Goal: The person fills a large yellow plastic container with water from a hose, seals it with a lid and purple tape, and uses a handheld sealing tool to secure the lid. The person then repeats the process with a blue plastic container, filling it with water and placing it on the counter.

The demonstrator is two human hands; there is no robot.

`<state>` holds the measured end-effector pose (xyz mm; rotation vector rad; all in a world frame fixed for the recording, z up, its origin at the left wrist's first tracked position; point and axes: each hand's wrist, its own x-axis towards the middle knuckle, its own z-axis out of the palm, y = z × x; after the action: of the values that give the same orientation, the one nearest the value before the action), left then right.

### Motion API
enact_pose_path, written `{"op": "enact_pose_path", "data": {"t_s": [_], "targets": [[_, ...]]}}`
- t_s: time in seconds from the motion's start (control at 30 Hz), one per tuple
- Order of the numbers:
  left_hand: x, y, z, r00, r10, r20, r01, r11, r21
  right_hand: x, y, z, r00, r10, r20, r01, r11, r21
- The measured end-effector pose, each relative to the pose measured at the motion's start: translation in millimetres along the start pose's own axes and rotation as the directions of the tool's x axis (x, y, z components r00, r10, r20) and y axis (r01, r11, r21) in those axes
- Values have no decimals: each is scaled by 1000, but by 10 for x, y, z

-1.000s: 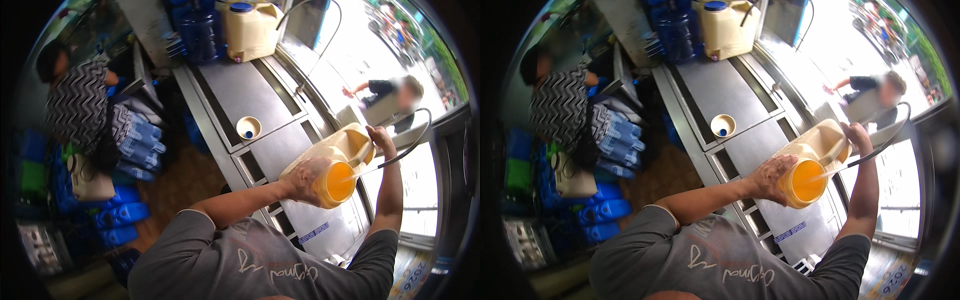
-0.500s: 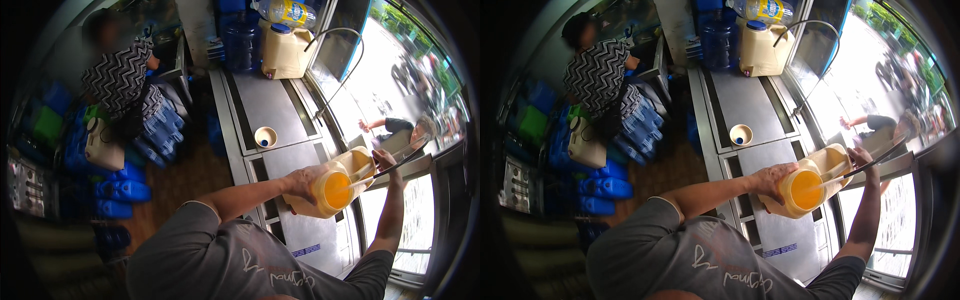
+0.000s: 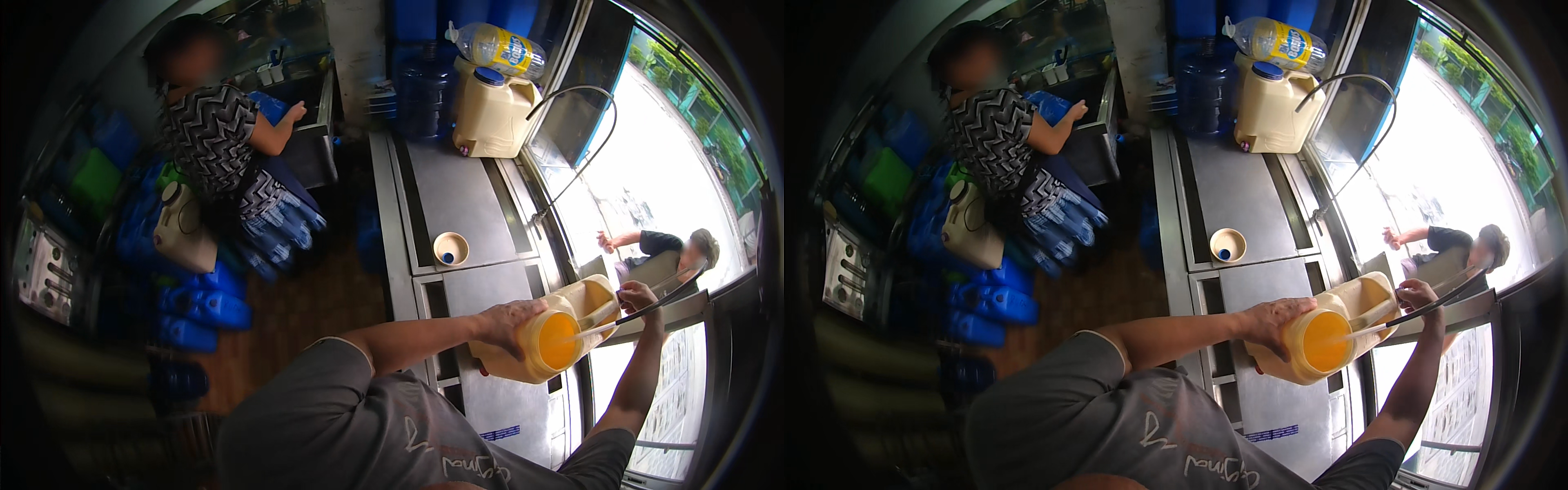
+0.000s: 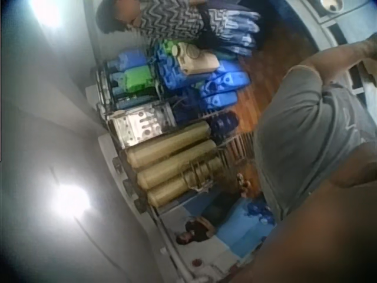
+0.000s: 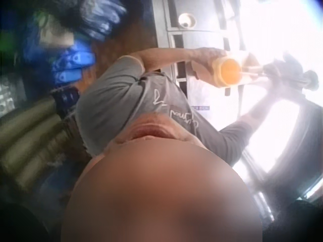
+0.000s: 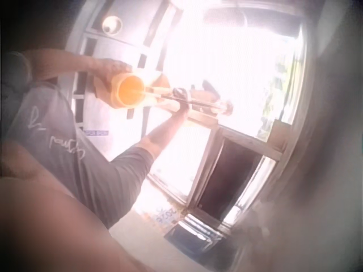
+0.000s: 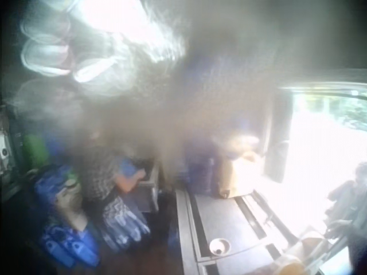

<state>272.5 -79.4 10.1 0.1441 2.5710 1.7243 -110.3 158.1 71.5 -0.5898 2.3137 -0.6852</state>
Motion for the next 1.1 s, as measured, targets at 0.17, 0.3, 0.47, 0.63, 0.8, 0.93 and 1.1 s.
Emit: {"op": "enact_pose_path", "data": {"t_s": [0.17,0.3,0.47,0.63,0.8,0.93,1.1], "targets": [[105,-65,-250,999,-30,26,30,999,-22,315,146,35,983,176,-51,-159,958,240],[150,-49,-347,998,-57,40,58,998,-29,479,147,25,997,65,-31,-64,997,34],[169,-65,-330,998,-51,39,52,998,-26,247,106,142,988,-7,-151,103,761,640],[136,-57,-284,998,-54,32,55,998,-21,284,20,110,983,122,-133,-92,972,215],[94,7,-297,998,-59,38,61,996,-60,191,288,213,965,-168,-201,259,733,629],[78,22,-294,998,-53,34,54,998,-24,293,324,178,985,92,-148,-46,957,285],[66,55,-275,997,-68,33,69,997,-39,183,419,188,982,-102,-159,175,809,562]]}}
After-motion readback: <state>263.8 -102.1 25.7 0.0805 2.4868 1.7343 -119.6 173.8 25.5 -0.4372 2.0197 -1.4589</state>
